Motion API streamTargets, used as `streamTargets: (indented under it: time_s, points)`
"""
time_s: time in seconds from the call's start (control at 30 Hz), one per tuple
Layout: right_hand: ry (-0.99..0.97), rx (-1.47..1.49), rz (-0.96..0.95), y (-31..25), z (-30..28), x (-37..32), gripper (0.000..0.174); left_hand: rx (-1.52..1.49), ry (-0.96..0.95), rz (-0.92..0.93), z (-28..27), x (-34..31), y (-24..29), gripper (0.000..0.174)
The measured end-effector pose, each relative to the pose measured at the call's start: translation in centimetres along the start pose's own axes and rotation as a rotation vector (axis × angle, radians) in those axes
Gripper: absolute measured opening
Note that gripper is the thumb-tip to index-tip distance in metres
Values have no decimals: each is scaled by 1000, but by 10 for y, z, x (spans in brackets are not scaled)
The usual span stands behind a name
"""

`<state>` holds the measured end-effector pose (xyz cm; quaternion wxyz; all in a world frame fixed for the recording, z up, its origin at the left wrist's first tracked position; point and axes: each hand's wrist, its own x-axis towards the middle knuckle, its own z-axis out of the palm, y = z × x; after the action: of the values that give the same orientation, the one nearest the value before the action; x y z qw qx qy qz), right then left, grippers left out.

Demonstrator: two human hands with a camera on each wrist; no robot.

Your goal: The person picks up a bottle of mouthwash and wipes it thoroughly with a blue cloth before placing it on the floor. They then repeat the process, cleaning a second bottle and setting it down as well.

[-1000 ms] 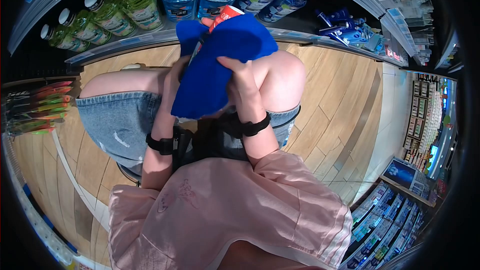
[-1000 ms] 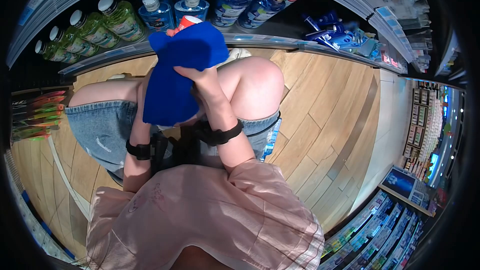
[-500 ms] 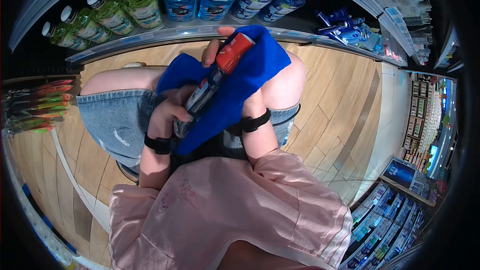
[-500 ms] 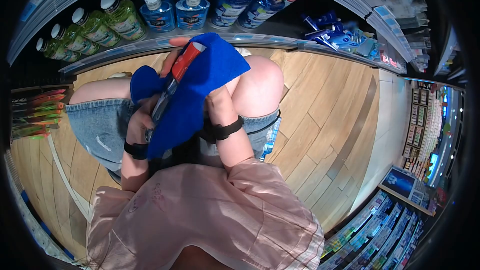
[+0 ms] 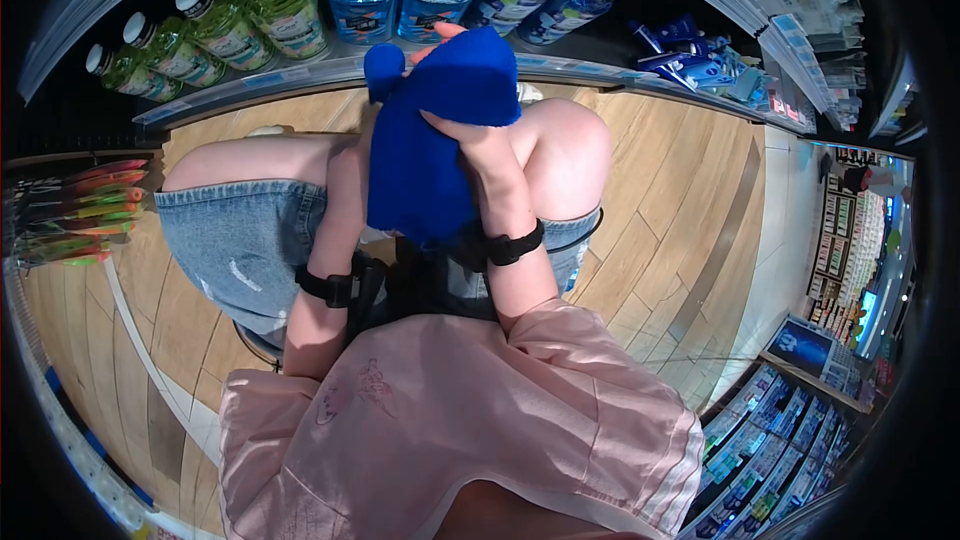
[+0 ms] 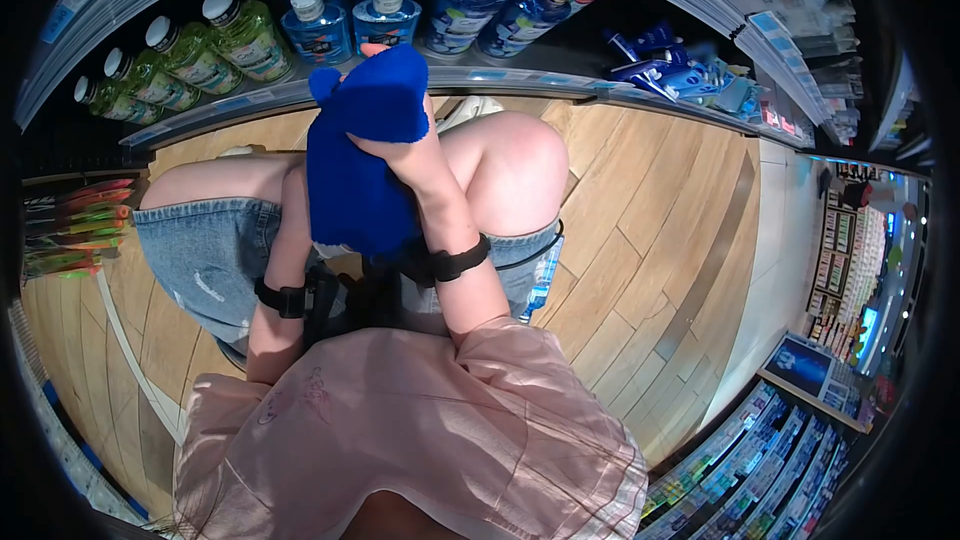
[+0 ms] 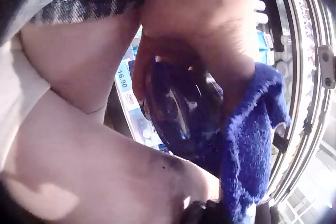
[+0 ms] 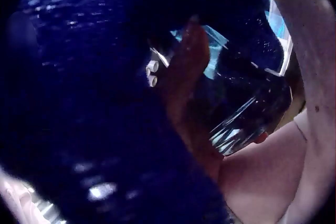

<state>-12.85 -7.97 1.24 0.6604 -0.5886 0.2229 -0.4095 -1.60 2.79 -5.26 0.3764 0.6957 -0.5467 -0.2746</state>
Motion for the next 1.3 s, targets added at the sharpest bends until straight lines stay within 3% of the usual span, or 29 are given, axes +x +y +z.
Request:
streamTargets:
  time_s: [0.07,0.13,0.23,0.33,0.4,0.43,0.5,0.6,0.67,0.87,0.97,1.07,1.17,1.3]
  points:
    - [53,-63,-41,7,0,-1,68,11,4,-37,1,0,-4,40]
    - [115,147,33,-2,1,-3,70,-101,-8,-63,-5,2,4,41]
    - [146,380,53,-21,2,-7,72,-841,3,-191,-17,-5,23,47]
    - [144,587,36,-9,-1,-9,75,-1405,-293,-446,-35,-13,23,52]
    - [148,640,38,-3,-1,-9,77,-1450,-419,-645,-45,-14,28,58]
    - [155,616,45,-3,-1,-8,77,-1323,-329,-724,-56,-16,59,58]
    - [165,561,57,-5,-1,-8,77,-1247,-337,-718,-58,-15,64,58]
    - [168,491,79,-7,0,-6,72,-1303,-464,-523,-43,-9,31,58]
    - [179,454,102,-6,-4,-4,67,-1239,-354,-465,-33,-10,32,58]
    - [308,276,146,8,-13,-2,48,-967,-302,-197,-22,-3,36,52]
    - [428,266,161,3,-3,-1,41,-699,-182,-27,-16,-1,35,49]
    - [555,284,103,10,-1,-1,33,-403,-190,-65,-15,3,14,47]
    - [636,263,76,12,-7,1,26,61,40,171,-11,3,9,46]
    - [656,337,34,3,-8,0,20,274,230,342,-11,4,10,50]
